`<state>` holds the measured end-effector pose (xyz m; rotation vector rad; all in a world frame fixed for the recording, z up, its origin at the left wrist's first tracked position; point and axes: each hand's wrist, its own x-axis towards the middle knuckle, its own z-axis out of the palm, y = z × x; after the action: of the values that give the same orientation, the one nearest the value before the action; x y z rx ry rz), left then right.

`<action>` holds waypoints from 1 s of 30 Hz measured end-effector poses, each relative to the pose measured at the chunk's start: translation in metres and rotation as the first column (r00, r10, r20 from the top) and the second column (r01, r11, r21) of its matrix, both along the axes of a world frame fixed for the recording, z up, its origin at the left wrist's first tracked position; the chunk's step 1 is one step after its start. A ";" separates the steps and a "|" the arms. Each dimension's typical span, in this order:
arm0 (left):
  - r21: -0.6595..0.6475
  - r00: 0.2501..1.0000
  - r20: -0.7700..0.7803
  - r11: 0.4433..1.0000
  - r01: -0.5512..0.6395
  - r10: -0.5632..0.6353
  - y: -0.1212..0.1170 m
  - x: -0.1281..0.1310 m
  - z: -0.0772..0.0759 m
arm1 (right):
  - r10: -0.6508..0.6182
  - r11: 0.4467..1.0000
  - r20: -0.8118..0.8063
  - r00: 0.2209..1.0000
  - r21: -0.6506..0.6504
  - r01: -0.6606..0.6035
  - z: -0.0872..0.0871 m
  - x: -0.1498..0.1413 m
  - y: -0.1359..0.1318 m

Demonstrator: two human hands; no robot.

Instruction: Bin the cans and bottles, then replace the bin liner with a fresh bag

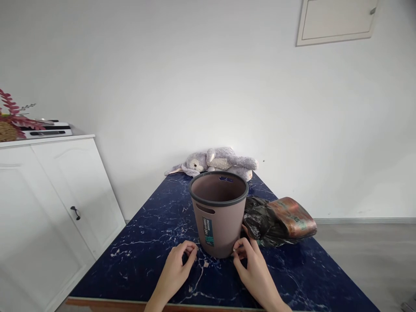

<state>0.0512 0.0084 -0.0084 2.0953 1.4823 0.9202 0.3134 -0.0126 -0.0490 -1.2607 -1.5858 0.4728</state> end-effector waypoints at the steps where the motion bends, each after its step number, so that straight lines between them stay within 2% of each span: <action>1: -0.008 1.000 0.010 1.000 0.005 -0.005 0.001 0.000 -0.001 | 0.039 0.999 0.000 0.999 -0.007 -0.039 0.003 -0.002 0.003; 3: -0.003 0.999 0.042 1.000 -0.004 0.004 0.003 -0.001 -0.003 | 0.123 0.992 -0.001 0.992 -0.024 -0.123 0.009 -0.005 0.011; 6: 0.057 0.987 0.132 0.994 -0.097 0.089 0.008 -0.006 -0.010 | 0.230 0.972 0.012 0.973 -0.052 -0.229 0.016 -0.012 0.026; 9: 0.084 0.961 0.226 0.979 -0.184 0.161 0.013 -0.012 -0.017 | 0.268 0.963 0.075 0.961 -0.064 -0.263 0.018 -0.019 0.046; 12: 0.071 0.956 0.245 0.980 -0.186 0.164 0.015 -0.015 -0.021 | 0.249 0.968 0.139 0.959 -0.045 -0.245 0.014 -0.026 0.072; 15: 0.082 0.963 0.224 0.982 -0.171 0.149 0.015 -0.016 -0.022 | 0.164 0.986 0.202 0.966 -0.015 -0.164 0.006 -0.031 0.100; 18: 0.079 0.968 0.207 0.984 -0.161 0.141 0.013 -0.016 -0.019 | -0.006 1.000 0.251 0.968 0.012 0.003 -0.003 -0.030 0.127; 21: 0.061 0.972 0.190 0.987 -0.152 0.138 0.011 -0.014 -0.015 | -0.161 0.987 0.284 0.945 0.035 0.157 -0.013 -0.021 0.149; 26: 0.043 0.982 0.149 0.991 -0.125 0.117 0.008 -0.010 -0.009 | -0.351 0.936 0.321 0.879 0.110 0.334 -0.022 -0.002 0.166; 30: 0.051 0.985 0.136 0.992 -0.114 0.106 0.008 -0.010 -0.009 | -0.418 0.908 0.357 0.835 0.130 0.399 -0.024 0.000 0.169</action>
<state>0.0415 0.0166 -0.0171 1.9661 1.5307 1.1350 0.3132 0.1563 -0.0733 -1.6738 -1.5592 -0.0934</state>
